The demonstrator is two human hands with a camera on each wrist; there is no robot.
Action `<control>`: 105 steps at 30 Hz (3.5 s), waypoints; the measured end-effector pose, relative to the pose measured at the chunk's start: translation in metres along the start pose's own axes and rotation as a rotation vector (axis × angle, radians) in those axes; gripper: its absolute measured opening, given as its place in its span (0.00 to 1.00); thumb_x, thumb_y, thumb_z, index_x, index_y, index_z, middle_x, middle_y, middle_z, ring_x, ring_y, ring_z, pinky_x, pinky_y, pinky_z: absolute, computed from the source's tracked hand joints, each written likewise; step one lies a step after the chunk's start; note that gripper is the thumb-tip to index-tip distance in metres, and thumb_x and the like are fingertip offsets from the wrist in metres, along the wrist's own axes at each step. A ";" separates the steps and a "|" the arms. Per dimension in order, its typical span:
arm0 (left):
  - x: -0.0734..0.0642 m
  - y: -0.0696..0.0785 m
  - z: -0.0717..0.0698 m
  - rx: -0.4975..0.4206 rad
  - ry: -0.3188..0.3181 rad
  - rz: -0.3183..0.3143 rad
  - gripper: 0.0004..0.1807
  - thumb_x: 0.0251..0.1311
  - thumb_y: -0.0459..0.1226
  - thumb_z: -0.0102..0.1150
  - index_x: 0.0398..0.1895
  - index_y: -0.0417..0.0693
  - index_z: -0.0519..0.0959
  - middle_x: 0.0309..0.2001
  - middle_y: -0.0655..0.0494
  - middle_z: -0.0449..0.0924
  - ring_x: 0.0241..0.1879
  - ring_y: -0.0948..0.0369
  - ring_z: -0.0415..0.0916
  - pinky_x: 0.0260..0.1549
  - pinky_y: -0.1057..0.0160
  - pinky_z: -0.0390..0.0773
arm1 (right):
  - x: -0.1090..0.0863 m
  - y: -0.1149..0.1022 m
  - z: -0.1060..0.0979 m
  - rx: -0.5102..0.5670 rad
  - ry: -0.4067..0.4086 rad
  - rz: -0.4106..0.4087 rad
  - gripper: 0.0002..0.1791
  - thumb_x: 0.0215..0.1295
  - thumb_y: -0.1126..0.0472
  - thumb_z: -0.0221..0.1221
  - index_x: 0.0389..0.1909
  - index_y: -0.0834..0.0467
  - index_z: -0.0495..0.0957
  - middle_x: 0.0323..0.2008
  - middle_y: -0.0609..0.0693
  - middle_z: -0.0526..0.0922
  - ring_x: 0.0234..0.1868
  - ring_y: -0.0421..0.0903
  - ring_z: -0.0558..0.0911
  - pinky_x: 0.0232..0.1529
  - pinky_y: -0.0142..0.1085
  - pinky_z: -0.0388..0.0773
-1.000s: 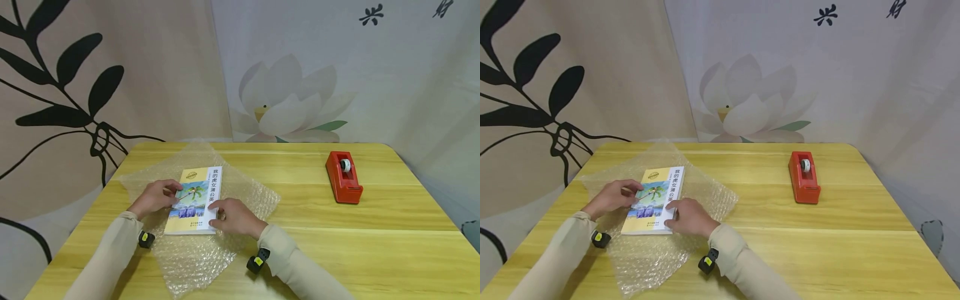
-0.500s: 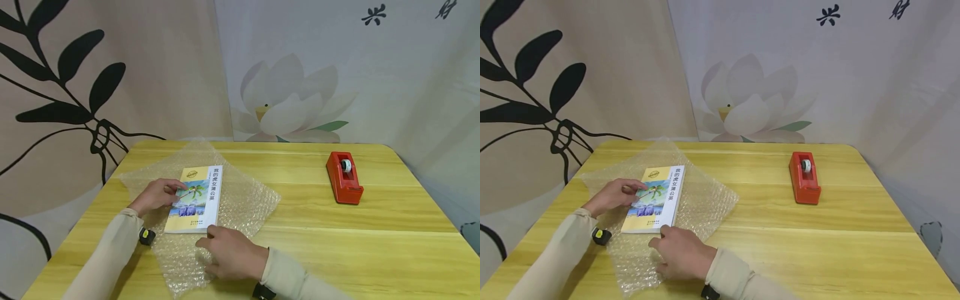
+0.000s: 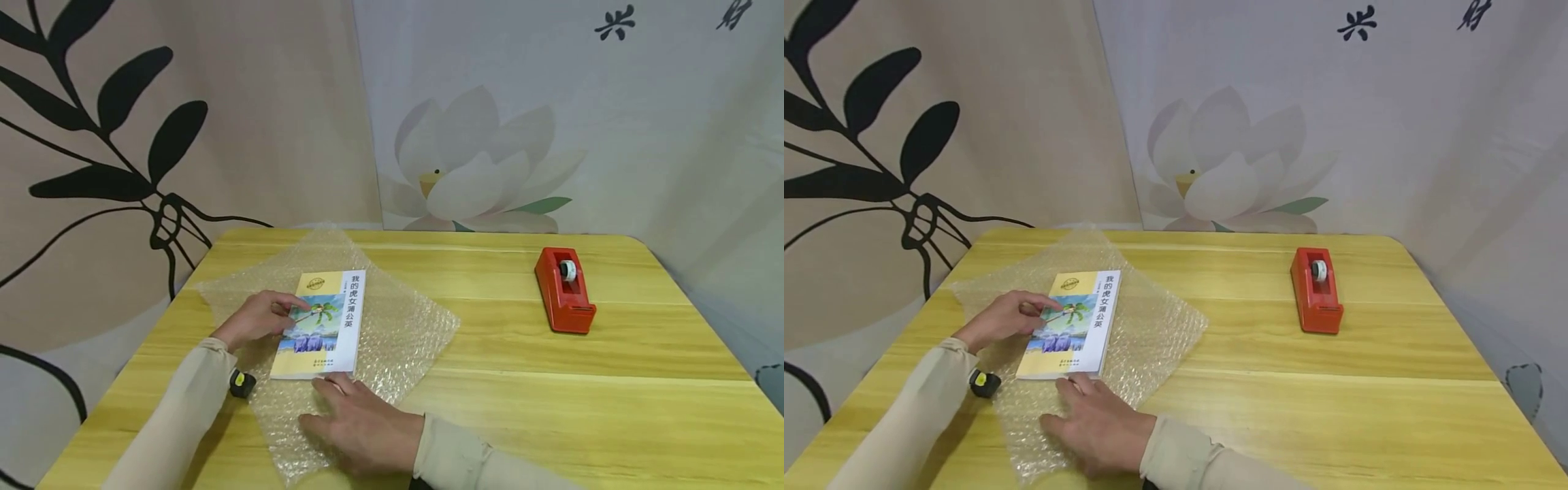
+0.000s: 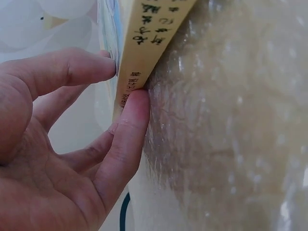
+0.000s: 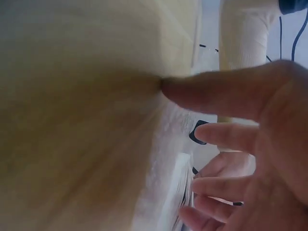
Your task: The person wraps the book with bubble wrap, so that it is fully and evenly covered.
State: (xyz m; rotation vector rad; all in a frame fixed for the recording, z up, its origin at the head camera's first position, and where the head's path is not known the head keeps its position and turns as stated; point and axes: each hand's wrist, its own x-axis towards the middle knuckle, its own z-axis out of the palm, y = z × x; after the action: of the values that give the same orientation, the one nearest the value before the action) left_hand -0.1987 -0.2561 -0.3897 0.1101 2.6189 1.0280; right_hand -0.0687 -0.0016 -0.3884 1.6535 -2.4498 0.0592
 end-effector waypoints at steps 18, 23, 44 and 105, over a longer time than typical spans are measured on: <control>-0.002 0.003 0.002 -0.017 -0.018 0.006 0.17 0.55 0.32 0.56 0.49 0.54 0.80 0.39 0.46 0.71 0.31 0.59 0.73 0.26 0.64 0.76 | 0.000 -0.022 -0.003 -0.124 -0.226 0.203 0.19 0.62 0.54 0.53 0.54 0.49 0.67 0.49 0.48 0.74 0.50 0.47 0.74 0.36 0.39 0.77; -0.004 0.000 -0.001 -0.020 -0.057 0.019 0.17 0.57 0.33 0.56 0.50 0.56 0.78 0.38 0.46 0.74 0.27 0.58 0.72 0.24 0.62 0.75 | 0.001 -0.014 -0.006 -0.172 -0.216 0.240 0.08 0.61 0.54 0.54 0.40 0.48 0.69 0.38 0.44 0.75 0.42 0.43 0.75 0.28 0.37 0.74; -0.022 -0.008 -0.010 -0.023 -0.269 0.168 0.41 0.46 0.37 0.69 0.66 0.61 0.64 0.61 0.42 0.52 0.58 0.45 0.64 0.55 0.50 0.73 | 0.009 0.017 -0.017 -0.017 -0.028 0.171 0.10 0.51 0.62 0.58 0.35 0.48 0.73 0.29 0.39 0.81 0.18 0.36 0.73 0.11 0.28 0.57; -0.021 -0.012 -0.014 0.137 -0.174 0.236 0.19 0.70 0.46 0.40 0.61 0.63 0.69 0.58 0.50 0.65 0.51 0.55 0.66 0.45 0.57 0.70 | 0.042 0.092 0.023 0.581 0.093 0.573 0.21 0.62 0.63 0.52 0.09 0.55 0.63 0.46 0.50 0.77 0.56 0.41 0.71 0.62 0.32 0.67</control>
State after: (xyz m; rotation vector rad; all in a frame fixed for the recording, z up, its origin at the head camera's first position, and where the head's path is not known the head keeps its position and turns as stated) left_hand -0.1824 -0.2779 -0.3829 0.5273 2.5560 0.8650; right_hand -0.1721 -0.0079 -0.3973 0.9875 -2.9086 0.9753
